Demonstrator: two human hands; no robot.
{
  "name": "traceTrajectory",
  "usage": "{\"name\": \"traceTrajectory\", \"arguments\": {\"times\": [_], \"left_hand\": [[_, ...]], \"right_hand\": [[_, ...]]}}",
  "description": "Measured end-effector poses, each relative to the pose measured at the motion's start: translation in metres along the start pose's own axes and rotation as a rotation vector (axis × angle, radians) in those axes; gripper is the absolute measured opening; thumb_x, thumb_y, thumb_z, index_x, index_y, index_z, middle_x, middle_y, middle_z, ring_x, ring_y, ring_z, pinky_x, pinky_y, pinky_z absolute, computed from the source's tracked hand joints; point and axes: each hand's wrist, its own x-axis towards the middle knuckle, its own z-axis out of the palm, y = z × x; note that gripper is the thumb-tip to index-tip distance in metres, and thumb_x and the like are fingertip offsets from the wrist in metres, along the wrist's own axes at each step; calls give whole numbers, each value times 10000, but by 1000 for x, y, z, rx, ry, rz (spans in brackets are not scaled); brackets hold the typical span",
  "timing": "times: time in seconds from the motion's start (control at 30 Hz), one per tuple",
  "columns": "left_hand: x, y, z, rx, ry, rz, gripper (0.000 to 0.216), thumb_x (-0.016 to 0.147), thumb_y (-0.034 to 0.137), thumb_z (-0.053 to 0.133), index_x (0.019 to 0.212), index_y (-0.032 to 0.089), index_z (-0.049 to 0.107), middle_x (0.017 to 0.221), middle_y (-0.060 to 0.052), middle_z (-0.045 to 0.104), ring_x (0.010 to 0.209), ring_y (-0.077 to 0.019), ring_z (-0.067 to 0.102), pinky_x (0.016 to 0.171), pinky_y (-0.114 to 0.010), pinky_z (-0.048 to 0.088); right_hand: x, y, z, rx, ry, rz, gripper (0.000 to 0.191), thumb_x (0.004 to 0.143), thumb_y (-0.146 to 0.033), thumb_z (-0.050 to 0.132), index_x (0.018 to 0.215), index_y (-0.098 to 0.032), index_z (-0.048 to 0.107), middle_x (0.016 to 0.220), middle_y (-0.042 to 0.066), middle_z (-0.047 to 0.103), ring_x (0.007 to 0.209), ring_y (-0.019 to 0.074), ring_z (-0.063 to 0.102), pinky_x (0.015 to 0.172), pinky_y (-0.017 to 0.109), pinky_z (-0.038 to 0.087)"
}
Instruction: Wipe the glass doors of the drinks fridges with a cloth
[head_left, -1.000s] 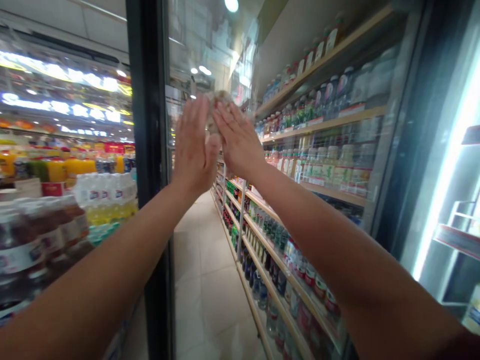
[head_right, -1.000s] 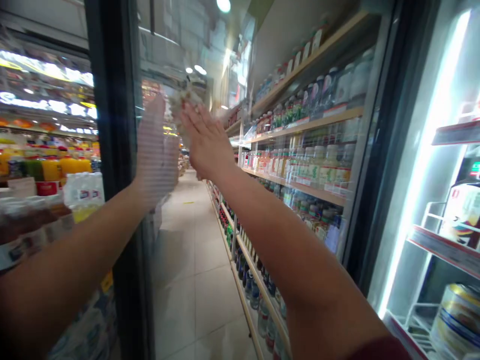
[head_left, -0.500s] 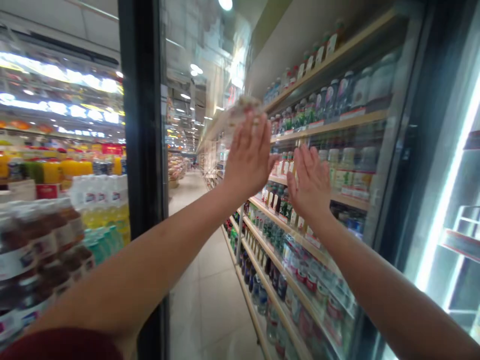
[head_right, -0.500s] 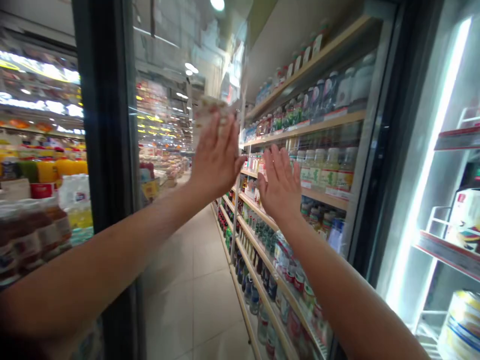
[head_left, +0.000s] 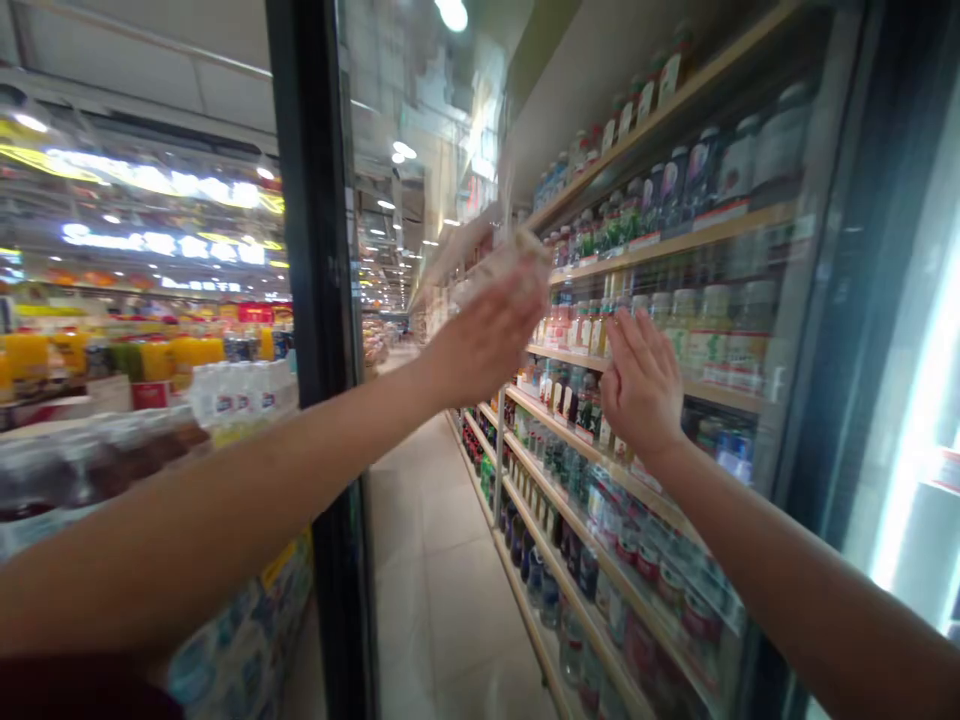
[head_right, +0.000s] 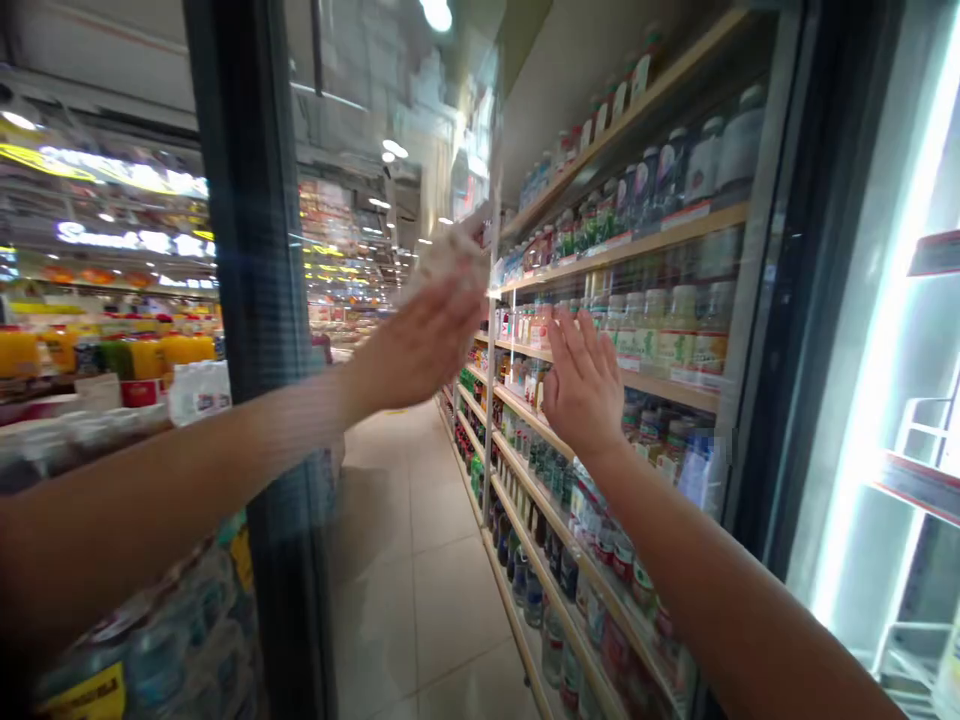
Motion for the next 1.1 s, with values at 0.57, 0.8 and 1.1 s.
{"name": "traceTrajectory", "arguments": {"times": [0.57, 0.8, 1.1], "left_hand": [[-47, 16, 16, 58, 78, -123, 601, 1049, 301, 355, 1590, 96, 192, 1677, -129, 205, 1563, -290, 128, 1289, -533, 164], [-52, 54, 34, 35, 74, 74, 659, 1013, 296, 419, 1604, 136, 176, 1688, -106, 169, 1571, -282, 62, 1292, -493, 174], [-79, 43, 35, 68, 281, -501, 732, 981, 314, 471, 1610, 109, 158, 1681, -182, 134, 1564, -368, 18, 1256, -621, 155]], "right_hand": [[-2, 0, 4, -2, 2, -22, 691, 933, -133, 396, 1604, -242, 275, 1584, 74, 447, 1517, 264, 325, 1228, 542, 316], [-1, 2, 5, -8, -3, -15, 651, 911, -149, 403, 1557, -222, 382, 1552, 80, 491, 1498, 268, 365, 1208, 538, 346], [0, 2, 2, -51, -15, 11, 600, 904, -156, 413, 1501, -183, 468, 1539, 90, 507, 1485, 260, 389, 1204, 514, 353]]}}
